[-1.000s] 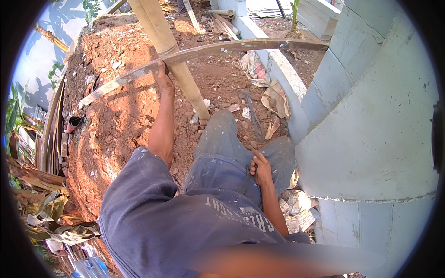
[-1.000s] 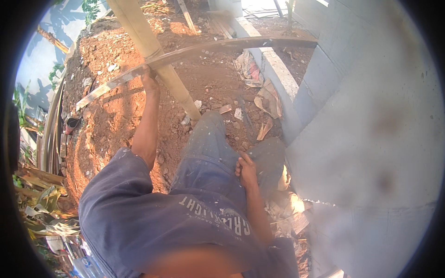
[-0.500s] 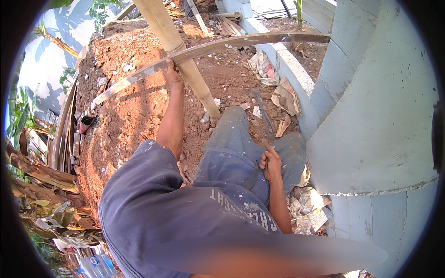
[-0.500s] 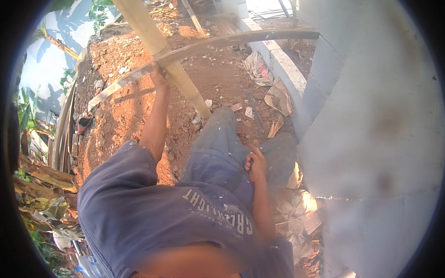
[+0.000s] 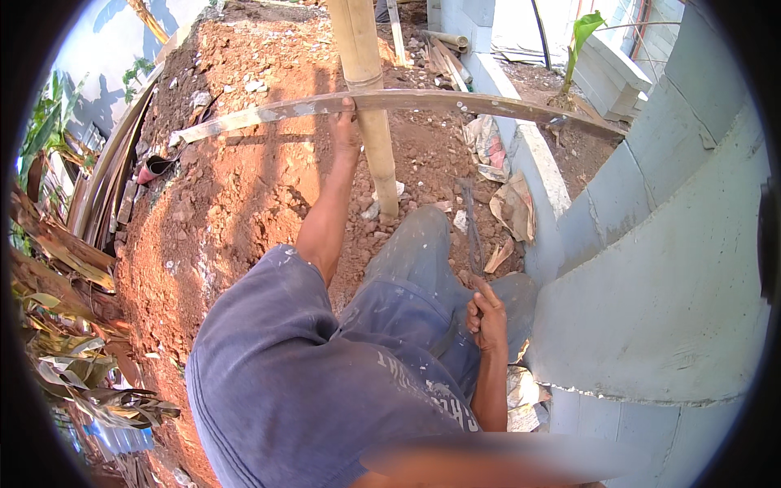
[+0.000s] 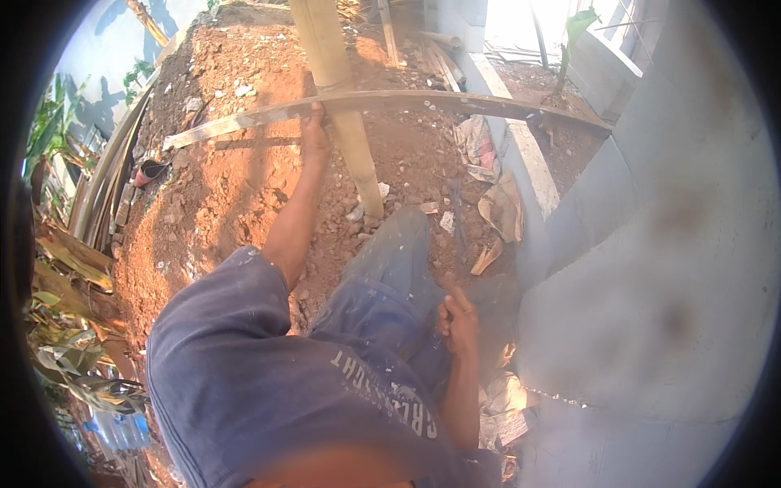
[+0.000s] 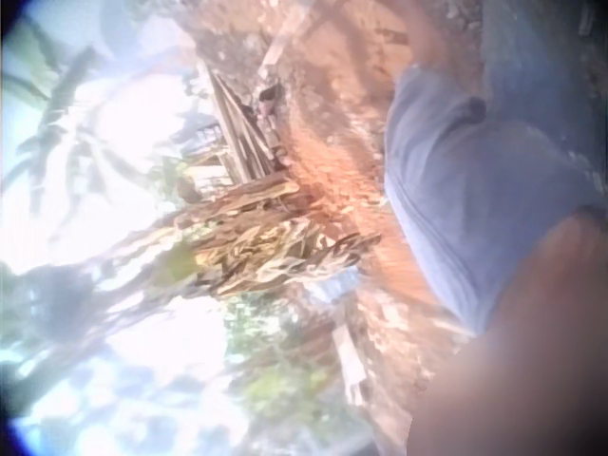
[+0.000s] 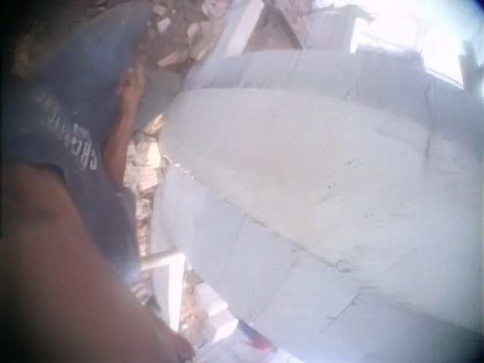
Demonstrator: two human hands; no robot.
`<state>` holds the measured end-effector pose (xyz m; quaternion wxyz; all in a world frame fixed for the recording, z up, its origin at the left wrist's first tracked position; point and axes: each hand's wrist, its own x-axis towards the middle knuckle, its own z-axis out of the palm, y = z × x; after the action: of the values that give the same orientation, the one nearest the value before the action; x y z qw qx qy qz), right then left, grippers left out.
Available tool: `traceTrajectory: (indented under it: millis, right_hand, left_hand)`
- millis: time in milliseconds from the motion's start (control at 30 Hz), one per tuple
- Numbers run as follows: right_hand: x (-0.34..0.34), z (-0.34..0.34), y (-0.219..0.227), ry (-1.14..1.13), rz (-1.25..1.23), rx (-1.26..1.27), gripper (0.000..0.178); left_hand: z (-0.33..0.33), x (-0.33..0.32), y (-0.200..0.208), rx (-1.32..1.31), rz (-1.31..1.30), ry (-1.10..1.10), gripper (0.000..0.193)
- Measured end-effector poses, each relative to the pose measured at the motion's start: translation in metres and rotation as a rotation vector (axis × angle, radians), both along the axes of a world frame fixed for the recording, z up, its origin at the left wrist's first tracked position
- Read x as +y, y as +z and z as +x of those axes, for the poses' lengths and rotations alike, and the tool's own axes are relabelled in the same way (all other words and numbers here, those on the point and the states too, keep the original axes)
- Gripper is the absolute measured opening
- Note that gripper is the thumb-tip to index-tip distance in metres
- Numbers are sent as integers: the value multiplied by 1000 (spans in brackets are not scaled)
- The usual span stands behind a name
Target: The person assembles a bamboo scaffolding frame by positioning a horizontal bamboo pole against a vertical pole and securing it with wire using pliers. They then move to another location and tie a metal rod to a vertical rebar using wire.
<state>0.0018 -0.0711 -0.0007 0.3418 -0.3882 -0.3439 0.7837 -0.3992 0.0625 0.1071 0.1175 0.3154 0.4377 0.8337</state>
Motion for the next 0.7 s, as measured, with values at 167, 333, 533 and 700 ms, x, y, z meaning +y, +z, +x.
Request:
traceTrajectory:
  millis: [167, 333, 533, 700]
  right_hand:
    - [50, -18, 36, -46, 117, -41, 58]
    - [106, -59, 63, -28, 294, -157, 57]
    - [140, -96, 85, 64, 432, -256, 53]
    - [154, -121, 92, 36, 400, -191, 52]
  left_hand:
    - [1, -12, 6, 19, -42, -4, 68]
    - [3, -13, 5, -51, -121, 9, 81]
    - [0, 0, -10, 30, -194, 129, 73]
    - [-31, 13, -37, 14, -291, 98, 90]
